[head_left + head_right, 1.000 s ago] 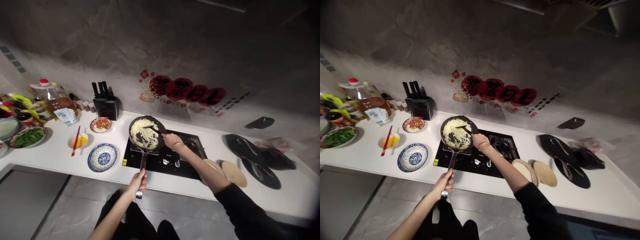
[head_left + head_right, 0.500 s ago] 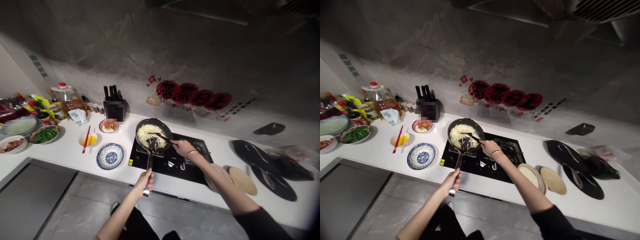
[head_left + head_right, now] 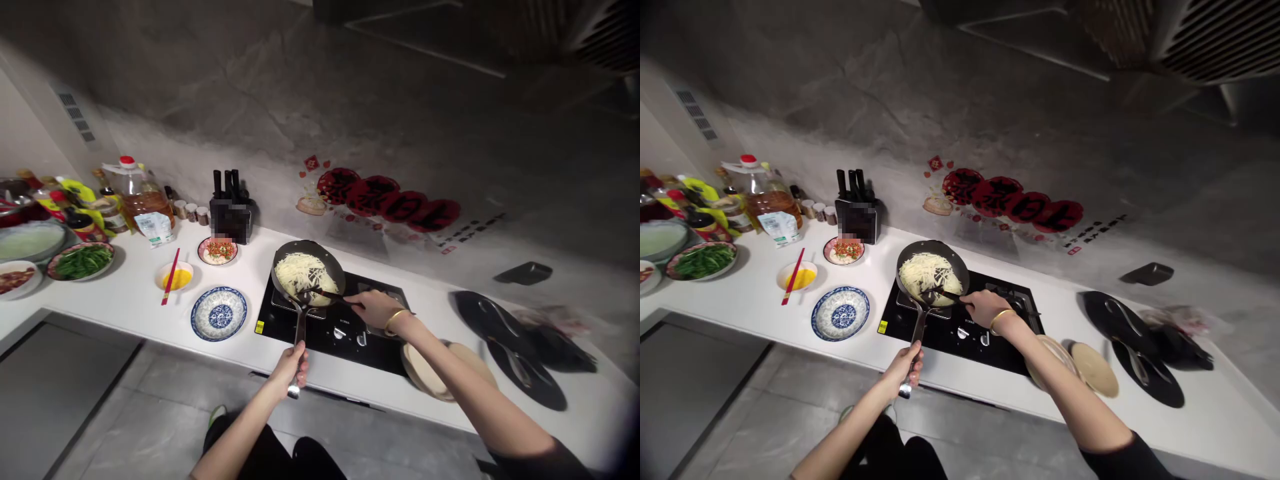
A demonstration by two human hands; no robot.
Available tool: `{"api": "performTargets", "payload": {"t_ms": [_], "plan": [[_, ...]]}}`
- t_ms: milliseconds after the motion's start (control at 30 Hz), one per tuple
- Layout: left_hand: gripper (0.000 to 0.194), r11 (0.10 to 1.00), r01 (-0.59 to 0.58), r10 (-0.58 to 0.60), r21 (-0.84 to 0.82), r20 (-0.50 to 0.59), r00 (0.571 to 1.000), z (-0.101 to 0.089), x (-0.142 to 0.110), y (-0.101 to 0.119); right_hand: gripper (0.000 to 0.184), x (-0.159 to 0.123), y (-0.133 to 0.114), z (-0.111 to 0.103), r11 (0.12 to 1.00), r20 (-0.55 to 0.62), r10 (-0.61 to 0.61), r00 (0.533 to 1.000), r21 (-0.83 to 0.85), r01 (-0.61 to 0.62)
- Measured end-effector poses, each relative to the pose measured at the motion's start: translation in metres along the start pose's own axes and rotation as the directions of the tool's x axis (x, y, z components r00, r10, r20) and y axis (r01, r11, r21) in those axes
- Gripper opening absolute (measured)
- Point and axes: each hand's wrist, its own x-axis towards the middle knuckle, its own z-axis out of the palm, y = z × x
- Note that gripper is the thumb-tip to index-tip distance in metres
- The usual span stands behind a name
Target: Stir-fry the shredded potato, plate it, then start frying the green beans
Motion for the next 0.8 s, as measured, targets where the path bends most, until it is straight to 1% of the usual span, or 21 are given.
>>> {"api": "performTargets", "payload": {"t_ms": [67, 100, 167, 233, 267, 333, 400, 467, 533, 567, 600, 633, 667, 733, 800], "plan": [[0.044, 1.000, -0.008, 0.007, -0.020, -0.029, 1.000, 0.000, -0.001, 0.000, 0.041, 0.009, -0.015, 0.006, 0.997, -0.046, -0.050, 0.998, -0.054, 0.048], [0.044, 1.000, -0.010, 0.009, -0.025, -0.037, 0.999, 0.000, -0.001, 0.000, 0.042, 0.017, -0.024, 0.010, 0.996, -0.072, -0.054, 0.996, -0.069, 0.049], [0.044, 1.000, -0.010, 0.009, -0.020, -0.044, 0.999, 0.000, -0.001, 0.000, 0.043, 0.038, -0.037, 0.018, 0.998, -0.104, -0.017, 0.994, -0.066, 0.010], [0.044, 1.000, -0.013, 0.013, -0.007, -0.053, 0.999, 0.001, -0.001, 0.000, 0.045, 0.054, -0.039, 0.023, 0.998, -0.100, 0.049, 0.994, -0.034, -0.052], [0.044, 1.000, -0.017, 0.016, -0.002, -0.055, 0.998, 0.001, 0.000, 0.000, 0.045, 0.058, -0.034, 0.023, 0.997, -0.090, 0.074, 0.993, -0.019, -0.076], [0.045, 1.000, -0.024, 0.024, -0.001, -0.055, 0.998, 0.001, 0.000, 0.000, 0.044, 0.054, -0.013, 0.017, 0.995, -0.068, 0.103, 0.992, -0.004, -0.103], [0.046, 1.000, -0.028, 0.028, -0.009, -0.051, 0.998, 0.001, 0.000, 0.000, 0.042, 0.041, 0.016, 0.002, 0.996, -0.042, 0.094, 0.995, 0.001, -0.094], [0.047, 0.999, -0.026, 0.025, -0.019, -0.045, 0.999, 0.001, -0.001, 0.000, 0.040, 0.023, 0.046, -0.016, 0.998, -0.005, 0.060, 0.998, -0.009, -0.060], [0.048, 0.999, -0.025, 0.024, -0.024, -0.040, 0.999, 0.001, -0.001, 0.000, 0.038, 0.010, 0.066, -0.030, 0.998, 0.056, 0.055, 0.997, -0.033, -0.053], [0.048, 0.999, -0.027, 0.026, -0.025, -0.036, 0.999, 0.001, -0.001, 0.000, 0.038, 0.006, 0.070, -0.034, 0.998, 0.090, 0.052, 0.995, -0.043, -0.048], [0.048, 0.999, -0.030, 0.029, -0.026, -0.033, 0.999, 0.001, -0.002, 0.000, 0.037, 0.004, 0.071, -0.034, 0.998, 0.111, 0.050, 0.993, -0.046, -0.045], [0.048, 0.999, -0.033, 0.032, -0.025, -0.032, 0.999, 0.001, -0.002, 0.000, 0.037, 0.005, 0.069, -0.031, 0.999, 0.104, 0.041, 0.994, -0.030, -0.038], [0.048, 0.999, -0.033, 0.033, -0.023, -0.034, 0.999, 0.001, -0.002, -0.001, 0.037, 0.007, 0.065, -0.026, 1.000, 0.072, 0.029, 0.997, -0.002, -0.029], [0.049, 0.999, -0.031, 0.031, -0.016, -0.042, 0.999, 0.001, -0.001, -0.001, 0.038, 0.018, 0.051, -0.011, 0.998, -0.036, 0.020, 0.999, 0.066, -0.017], [0.049, 1.000, -0.029, 0.029, -0.009, -0.052, 0.998, 0.002, -0.001, -0.002, 0.041, 0.033, 0.035, 0.005, 0.990, -0.124, 0.057, 0.991, 0.136, -0.040]]}}
